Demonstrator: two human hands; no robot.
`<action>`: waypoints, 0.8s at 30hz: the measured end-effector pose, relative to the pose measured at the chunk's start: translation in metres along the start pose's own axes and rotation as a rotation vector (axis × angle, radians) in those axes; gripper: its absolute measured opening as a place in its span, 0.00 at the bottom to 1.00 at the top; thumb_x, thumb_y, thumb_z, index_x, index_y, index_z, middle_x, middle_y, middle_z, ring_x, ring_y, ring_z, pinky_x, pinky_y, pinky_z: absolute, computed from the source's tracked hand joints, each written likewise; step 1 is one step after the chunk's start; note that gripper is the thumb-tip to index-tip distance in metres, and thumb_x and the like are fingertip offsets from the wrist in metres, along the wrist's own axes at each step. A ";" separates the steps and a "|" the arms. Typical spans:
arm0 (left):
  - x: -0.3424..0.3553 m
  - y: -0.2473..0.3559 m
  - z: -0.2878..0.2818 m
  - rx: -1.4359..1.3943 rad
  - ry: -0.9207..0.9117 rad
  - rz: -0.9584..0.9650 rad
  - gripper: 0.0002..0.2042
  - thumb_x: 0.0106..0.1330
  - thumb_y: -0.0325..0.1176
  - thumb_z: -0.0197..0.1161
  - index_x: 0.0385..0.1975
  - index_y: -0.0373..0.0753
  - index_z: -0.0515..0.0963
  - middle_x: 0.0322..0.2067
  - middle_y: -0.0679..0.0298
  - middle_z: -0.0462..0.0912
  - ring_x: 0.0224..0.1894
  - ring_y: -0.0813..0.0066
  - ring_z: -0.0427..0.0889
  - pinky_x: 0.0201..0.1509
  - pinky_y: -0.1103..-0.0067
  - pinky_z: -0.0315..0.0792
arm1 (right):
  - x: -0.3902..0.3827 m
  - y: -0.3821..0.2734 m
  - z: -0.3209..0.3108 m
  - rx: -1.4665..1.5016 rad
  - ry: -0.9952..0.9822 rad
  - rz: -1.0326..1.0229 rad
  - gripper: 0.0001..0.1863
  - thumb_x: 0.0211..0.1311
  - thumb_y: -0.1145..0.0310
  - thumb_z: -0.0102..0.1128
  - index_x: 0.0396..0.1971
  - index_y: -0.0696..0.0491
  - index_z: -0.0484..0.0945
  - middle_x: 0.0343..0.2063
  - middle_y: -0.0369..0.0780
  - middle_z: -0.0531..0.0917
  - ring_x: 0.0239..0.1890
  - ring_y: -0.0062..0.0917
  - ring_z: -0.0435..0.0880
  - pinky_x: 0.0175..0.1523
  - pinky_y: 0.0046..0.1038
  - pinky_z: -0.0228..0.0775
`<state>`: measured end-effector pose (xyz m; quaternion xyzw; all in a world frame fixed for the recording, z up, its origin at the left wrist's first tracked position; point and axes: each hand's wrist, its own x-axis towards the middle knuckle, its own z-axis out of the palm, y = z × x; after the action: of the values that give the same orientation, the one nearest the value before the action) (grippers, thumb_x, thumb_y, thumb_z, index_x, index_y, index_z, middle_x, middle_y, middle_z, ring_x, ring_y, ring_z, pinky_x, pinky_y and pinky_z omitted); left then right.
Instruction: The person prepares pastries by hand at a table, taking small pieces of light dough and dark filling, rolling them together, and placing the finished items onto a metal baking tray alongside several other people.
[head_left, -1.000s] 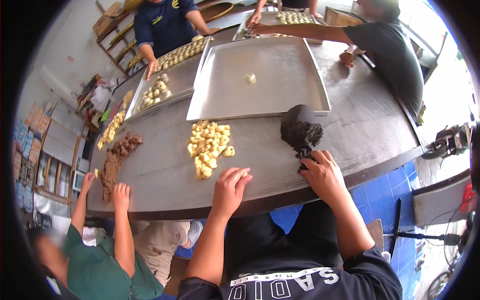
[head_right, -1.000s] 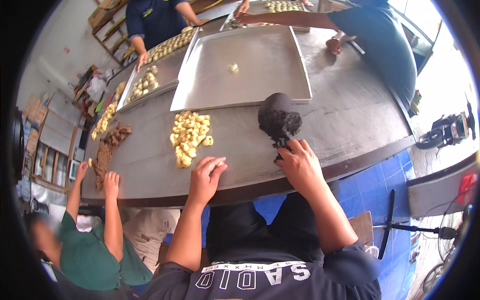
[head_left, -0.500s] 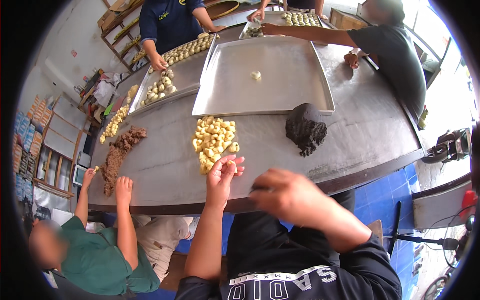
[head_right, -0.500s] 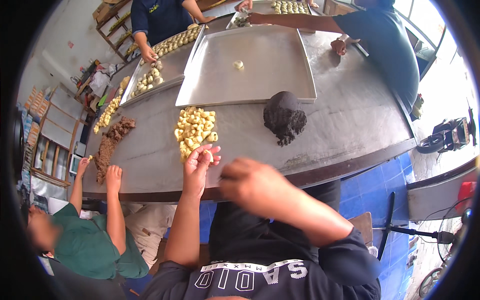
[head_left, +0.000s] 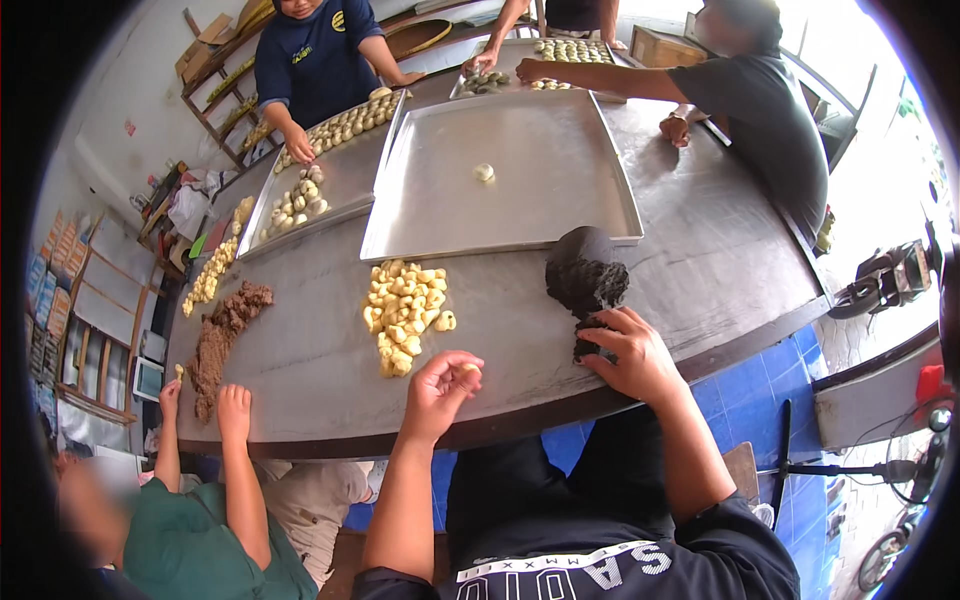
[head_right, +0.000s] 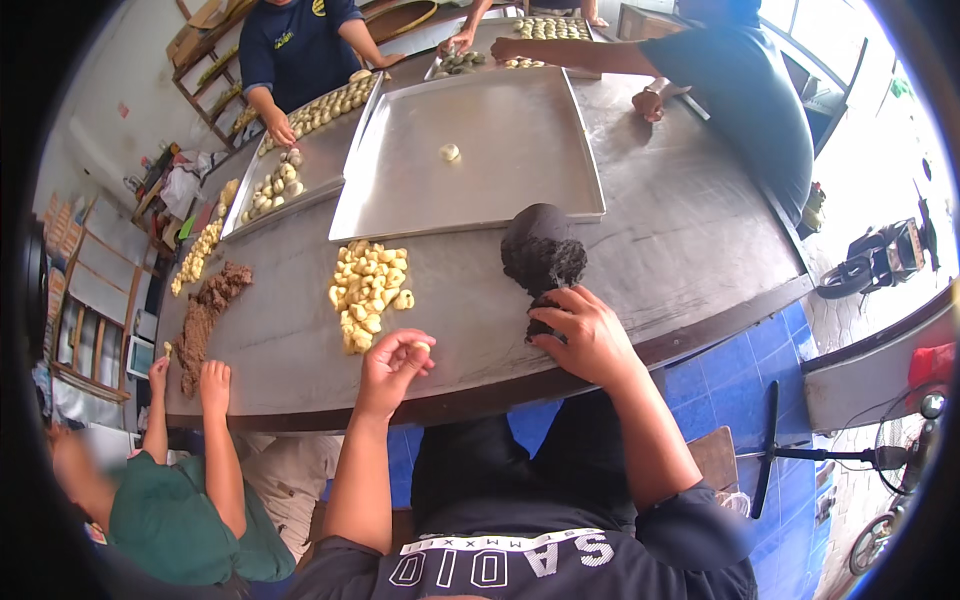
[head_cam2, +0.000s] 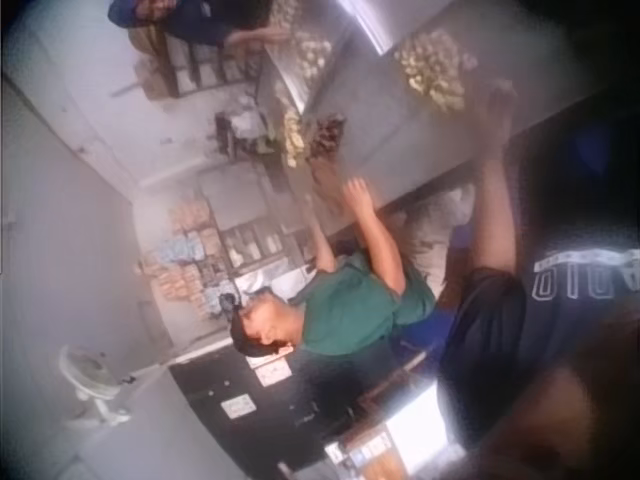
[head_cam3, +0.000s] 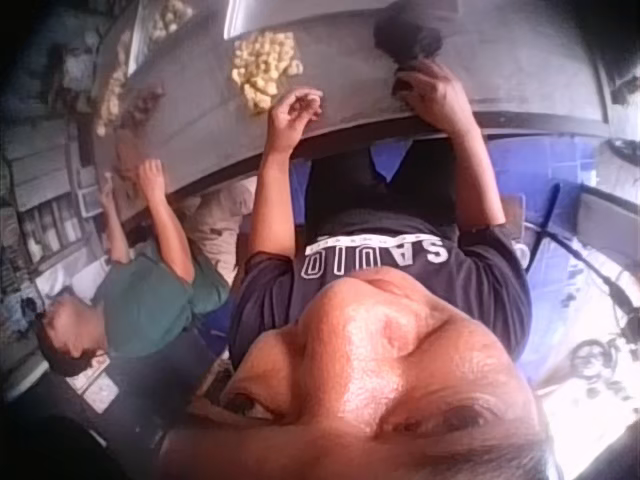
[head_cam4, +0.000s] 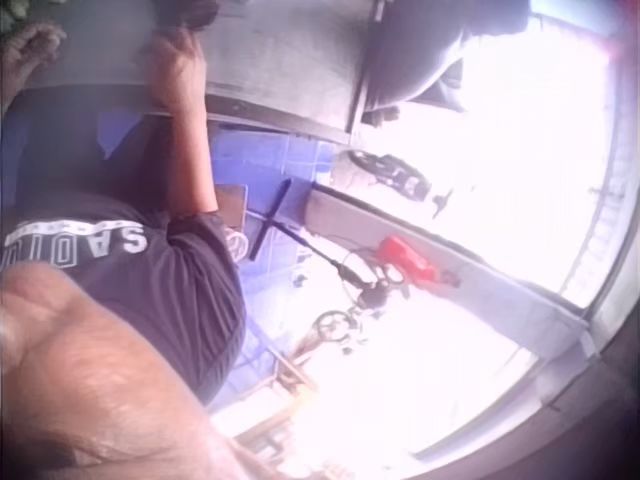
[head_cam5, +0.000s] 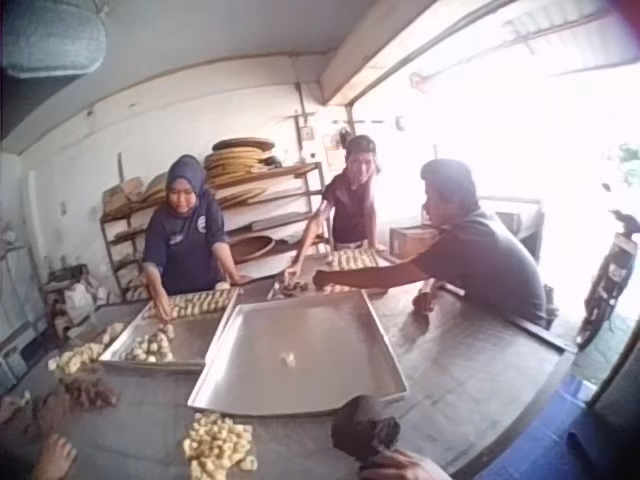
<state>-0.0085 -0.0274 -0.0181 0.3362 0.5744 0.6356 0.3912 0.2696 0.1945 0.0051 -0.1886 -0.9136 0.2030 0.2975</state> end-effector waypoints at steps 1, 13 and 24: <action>0.002 0.003 0.005 0.265 -0.035 0.152 0.10 0.79 0.34 0.77 0.49 0.35 0.88 0.47 0.63 0.89 0.40 0.79 0.88 0.41 0.80 0.82 | -0.001 -0.001 -0.001 -0.004 0.000 -0.007 0.18 0.59 0.65 0.83 0.49 0.51 0.94 0.54 0.43 0.89 0.54 0.42 0.88 0.60 0.43 0.84; 0.003 0.007 0.018 0.613 -0.111 0.338 0.08 0.77 0.32 0.77 0.39 0.34 0.88 0.38 0.64 0.88 0.32 0.78 0.83 0.38 0.79 0.77 | -0.005 0.003 -0.001 -0.004 -0.011 -0.013 0.20 0.59 0.64 0.83 0.51 0.52 0.93 0.53 0.43 0.89 0.53 0.41 0.88 0.59 0.42 0.84; -0.003 -0.001 0.027 0.878 0.106 0.476 0.09 0.74 0.34 0.78 0.42 0.35 0.89 0.47 0.60 0.90 0.42 0.61 0.89 0.46 0.67 0.83 | -0.005 -0.004 -0.005 0.003 -0.016 -0.066 0.20 0.61 0.63 0.82 0.53 0.51 0.93 0.52 0.43 0.89 0.55 0.42 0.89 0.63 0.43 0.82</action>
<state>0.0164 -0.0178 -0.0156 0.5581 0.7142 0.4216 0.0273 0.2758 0.1898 0.0085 -0.1563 -0.9213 0.1960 0.2972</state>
